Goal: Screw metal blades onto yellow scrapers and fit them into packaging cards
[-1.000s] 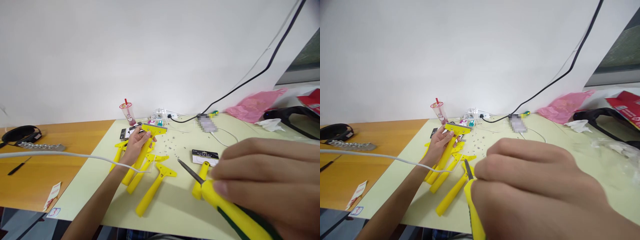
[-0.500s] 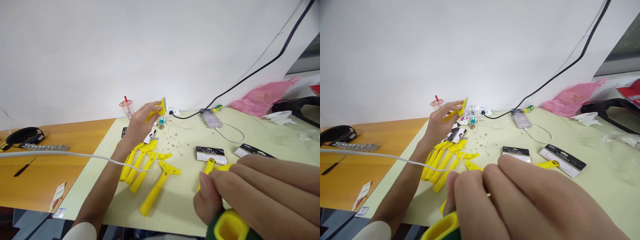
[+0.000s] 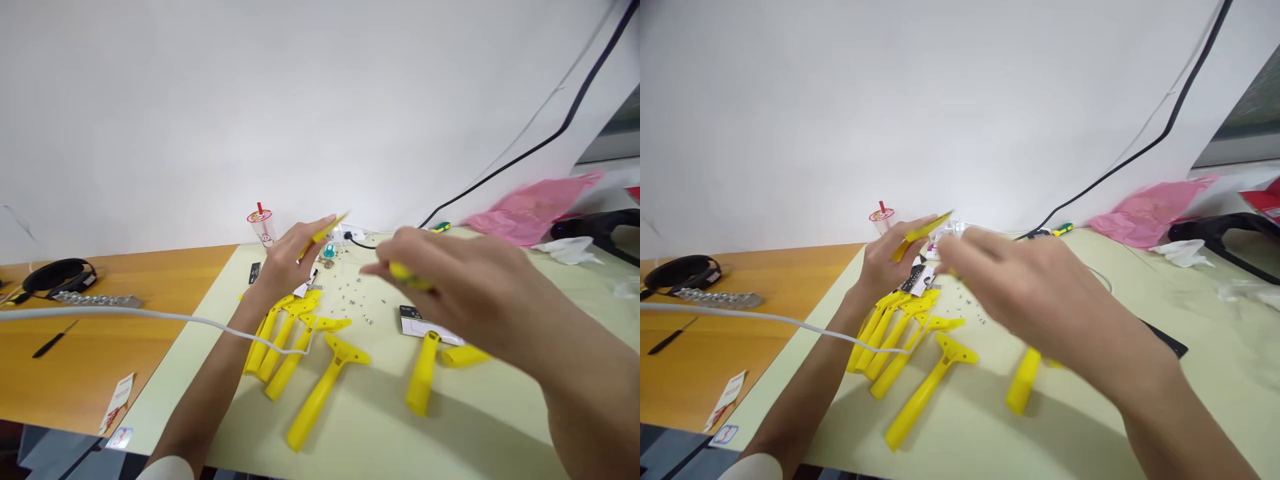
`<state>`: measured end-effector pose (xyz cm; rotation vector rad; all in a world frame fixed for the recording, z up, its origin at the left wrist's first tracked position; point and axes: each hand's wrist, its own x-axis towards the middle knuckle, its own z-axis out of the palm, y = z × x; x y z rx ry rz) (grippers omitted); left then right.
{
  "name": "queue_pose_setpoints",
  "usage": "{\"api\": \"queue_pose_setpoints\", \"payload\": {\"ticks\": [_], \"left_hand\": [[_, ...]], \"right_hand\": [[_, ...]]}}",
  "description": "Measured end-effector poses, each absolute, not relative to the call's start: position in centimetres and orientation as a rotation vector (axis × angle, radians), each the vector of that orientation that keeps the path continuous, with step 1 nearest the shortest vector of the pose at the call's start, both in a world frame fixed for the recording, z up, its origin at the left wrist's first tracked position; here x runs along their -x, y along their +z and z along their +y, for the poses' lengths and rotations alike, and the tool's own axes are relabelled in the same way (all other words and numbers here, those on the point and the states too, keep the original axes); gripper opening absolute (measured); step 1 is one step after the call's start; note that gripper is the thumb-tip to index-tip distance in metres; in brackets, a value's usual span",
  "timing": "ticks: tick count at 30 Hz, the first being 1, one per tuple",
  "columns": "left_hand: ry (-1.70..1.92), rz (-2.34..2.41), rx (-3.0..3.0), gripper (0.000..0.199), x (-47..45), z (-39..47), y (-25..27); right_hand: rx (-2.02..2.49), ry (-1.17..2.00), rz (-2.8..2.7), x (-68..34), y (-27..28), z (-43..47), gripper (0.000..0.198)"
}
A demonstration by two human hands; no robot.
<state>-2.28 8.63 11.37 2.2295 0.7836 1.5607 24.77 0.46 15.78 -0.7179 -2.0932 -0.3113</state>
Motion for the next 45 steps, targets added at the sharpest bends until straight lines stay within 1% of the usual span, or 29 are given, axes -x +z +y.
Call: {"api": "queue_pose_setpoints", "payload": {"ticks": [1,2,5,7,10,15,20,28,33,38,42,45], "left_hand": [[1.581,0.766,-2.099,0.031,2.1,8.4,11.4],[1.567,0.731,-1.960,0.032,1.9,8.3,11.3],[1.382,0.568,-1.628,0.037,1.4,8.0,11.4],[1.292,0.509,-1.491,0.037,1.2,7.8,11.5],[1.250,0.479,-1.358,0.037,0.9,7.8,11.5],[1.124,0.448,-1.269,0.035,0.8,8.1,11.2],[1.067,0.451,-1.275,0.034,1.2,8.3,10.9],[0.979,0.434,-1.371,0.034,2.0,8.1,10.9],[0.987,0.445,-1.447,0.035,2.2,7.9,11.4],[1.242,0.563,-1.582,0.033,1.3,7.5,11.6],[1.289,0.603,-1.741,0.031,0.7,7.2,11.3],[1.271,0.608,-1.774,0.033,0.7,7.1,11.0]], "right_hand": [[0.776,-0.315,-2.095,-24.9,15.7,2.2,0.015],[0.828,-0.228,-2.053,-25.1,15.6,3.7,0.019],[0.922,0.132,-1.977,-25.6,15.1,7.0,0.035],[0.893,0.380,-1.983,-25.7,14.9,7.7,0.039],[0.835,0.667,-1.983,-25.5,14.7,7.5,0.037],[0.802,1.016,-1.892,-25.0,13.6,7.4,0.038],[0.726,1.181,-1.850,-24.5,12.9,8.0,0.038],[0.719,1.215,-1.867,-24.1,13.0,8.0,0.034],[0.690,1.234,-1.877,-24.3,12.7,8.5,0.039],[0.841,0.898,-1.889,-25.4,13.3,8.4,0.043],[0.893,0.592,-2.005,-26.2,14.1,7.7,0.033],[0.887,0.446,-2.039,-26.4,14.7,7.1,0.028]]}}
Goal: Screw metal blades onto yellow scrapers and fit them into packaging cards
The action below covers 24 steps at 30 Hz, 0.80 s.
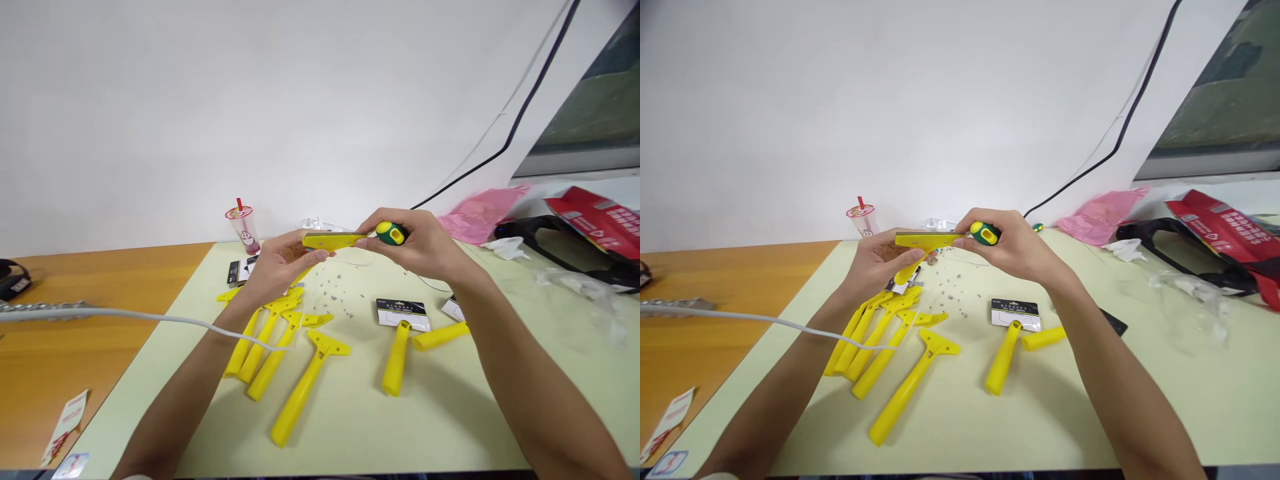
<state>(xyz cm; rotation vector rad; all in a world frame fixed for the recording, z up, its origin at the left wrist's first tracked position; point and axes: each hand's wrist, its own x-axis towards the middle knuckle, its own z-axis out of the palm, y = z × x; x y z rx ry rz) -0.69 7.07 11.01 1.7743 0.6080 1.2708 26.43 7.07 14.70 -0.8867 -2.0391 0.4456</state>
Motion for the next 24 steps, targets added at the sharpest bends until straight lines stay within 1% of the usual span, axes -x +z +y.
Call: {"api": "queue_pose_setpoints", "payload": {"ticks": [4,8,10,14,17,19,21,24], "left_hand": [[1.219,0.621,-1.793,0.031,0.9,7.1,11.0],[1.164,0.662,-1.811,0.026,1.6,7.4,11.4],[1.123,0.679,-1.826,0.027,2.1,7.7,11.6],[0.986,0.680,-1.839,0.036,2.3,8.1,11.5],[0.946,0.639,-1.792,0.037,2.1,8.3,11.3],[1.047,0.669,-1.785,0.033,2.5,8.5,11.7],[1.233,0.740,-1.784,0.030,3.6,8.8,12.4],[1.561,0.852,-1.753,0.026,6.7,9.0,14.3]], "right_hand": [[0.942,0.362,-2.075,-26.7,15.5,6.2,0.023],[1.042,0.360,-2.059,-27.4,15.7,5.6,0.023],[1.105,0.420,-2.024,-27.9,15.1,5.3,0.026],[1.213,0.703,-1.887,-27.9,13.7,4.5,0.038],[1.218,0.752,-1.792,-26.9,13.5,4.0,0.042],[1.204,0.706,-1.732,-25.8,13.6,4.1,0.043],[1.198,0.651,-1.699,-24.6,13.6,4.8,0.044],[1.246,0.540,-1.843,-22.3,12.6,7.5,0.042]]}}
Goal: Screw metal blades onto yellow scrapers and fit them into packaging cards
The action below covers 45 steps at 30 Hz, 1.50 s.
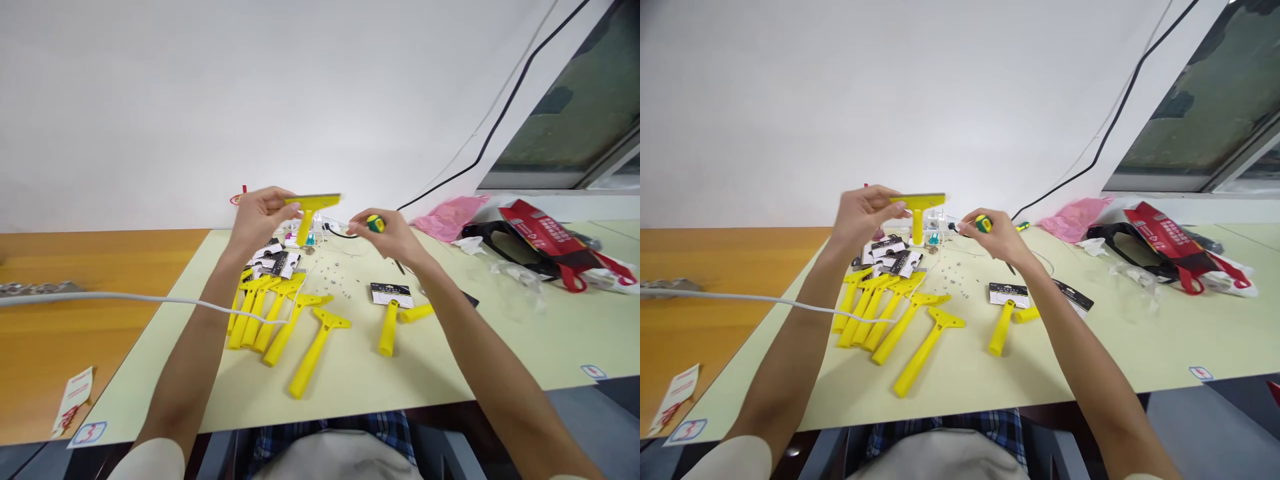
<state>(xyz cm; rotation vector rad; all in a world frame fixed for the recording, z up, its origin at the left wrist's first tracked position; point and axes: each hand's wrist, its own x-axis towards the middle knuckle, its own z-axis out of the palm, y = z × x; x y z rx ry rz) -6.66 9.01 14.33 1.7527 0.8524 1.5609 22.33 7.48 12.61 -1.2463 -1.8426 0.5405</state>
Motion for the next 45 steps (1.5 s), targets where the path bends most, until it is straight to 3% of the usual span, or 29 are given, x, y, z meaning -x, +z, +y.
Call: {"api": "queue_pose_setpoints", "payload": {"ticks": [3,6,11,14,19,24,28,31,37,45], "left_hand": [[1.829,0.886,-1.695,0.025,10.1,8.5,16.3],[1.965,0.889,-1.696,0.022,12.9,7.5,17.6],[1.996,0.945,-1.750,0.021,15.1,5.8,18.6],[1.985,0.985,-1.764,0.023,15.3,5.3,18.7],[2.000,0.979,-1.624,0.023,14.5,5.9,18.4],[2.132,0.947,-1.481,0.028,12.6,7.7,17.4],[2.246,0.876,-1.341,0.032,10.6,8.7,16.9],[2.259,0.787,-1.230,0.034,8.9,8.6,16.6],[2.199,0.740,-1.140,0.035,6.0,7.9,15.9],[2.400,0.764,-1.155,0.031,5.7,7.4,15.9]], "right_hand": [[1.341,0.351,-2.271,-19.0,10.4,11.2,0.033],[1.347,0.364,-2.479,-14.7,7.8,14.7,0.038],[1.409,0.361,-2.738,-7.9,4.4,18.6,0.099],[1.411,0.341,-2.819,-5.8,3.1,19.5,0.113],[1.345,0.280,-2.764,-6.0,2.6,18.8,0.108],[1.204,0.132,-2.446,-8.9,4.2,16.7,0.114],[0.773,-0.043,-1.941,-11.5,5.2,15.3,0.102],[0.607,-0.215,-1.745,-13.0,5.7,14.6,0.103],[0.505,-0.343,-1.578,-14.3,6.8,14.3,0.106],[0.636,-0.331,-1.671,-15.7,5.8,15.2,0.103]]}}
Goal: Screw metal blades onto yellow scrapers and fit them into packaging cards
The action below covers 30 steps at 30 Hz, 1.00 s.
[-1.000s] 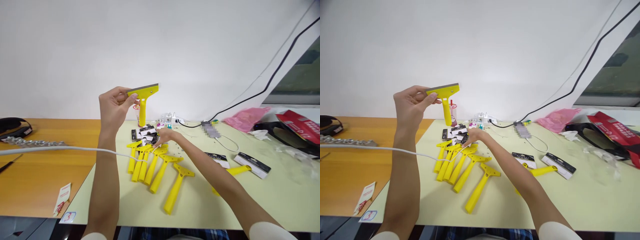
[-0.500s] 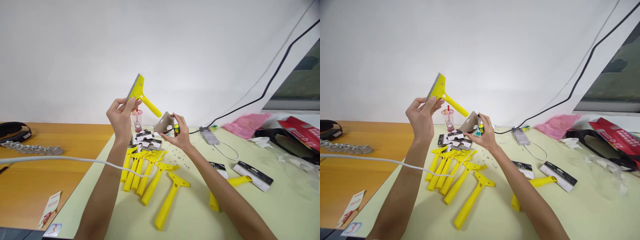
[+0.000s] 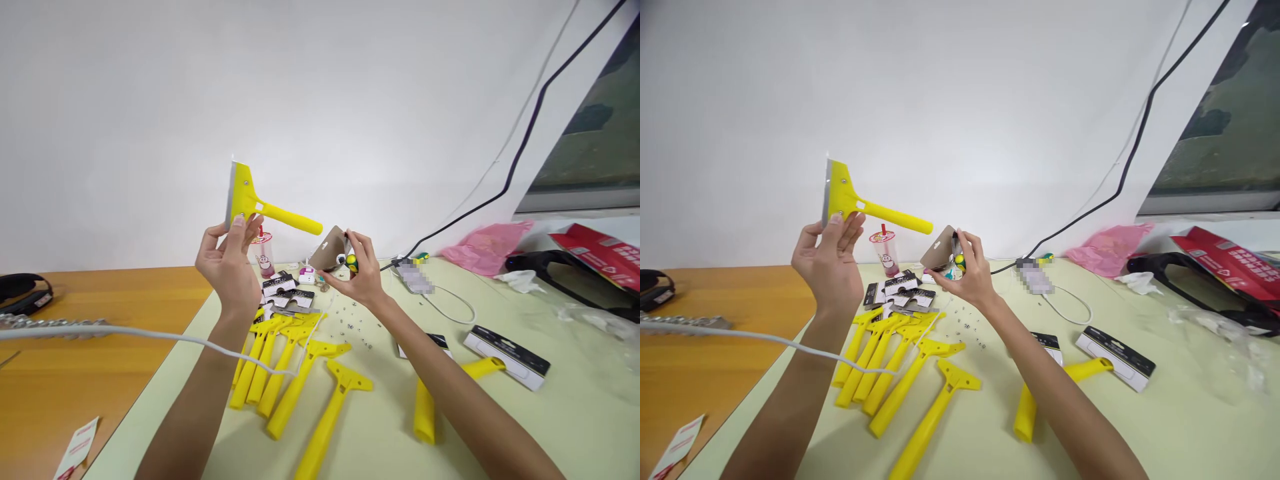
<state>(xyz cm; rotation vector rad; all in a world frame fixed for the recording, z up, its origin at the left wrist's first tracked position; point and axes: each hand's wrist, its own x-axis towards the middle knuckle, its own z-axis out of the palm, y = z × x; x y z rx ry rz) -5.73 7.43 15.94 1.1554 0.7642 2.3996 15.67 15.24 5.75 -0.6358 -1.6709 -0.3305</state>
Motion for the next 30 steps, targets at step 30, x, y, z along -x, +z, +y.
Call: {"api": "queue_pose_setpoints", "payload": {"ticks": [30], "left_hand": [[1.992,0.794,-1.241,0.038,2.7,8.2,12.9]], "right_hand": [[0.875,-0.516,-1.768,-16.1,9.3,12.3,0.092]]}}
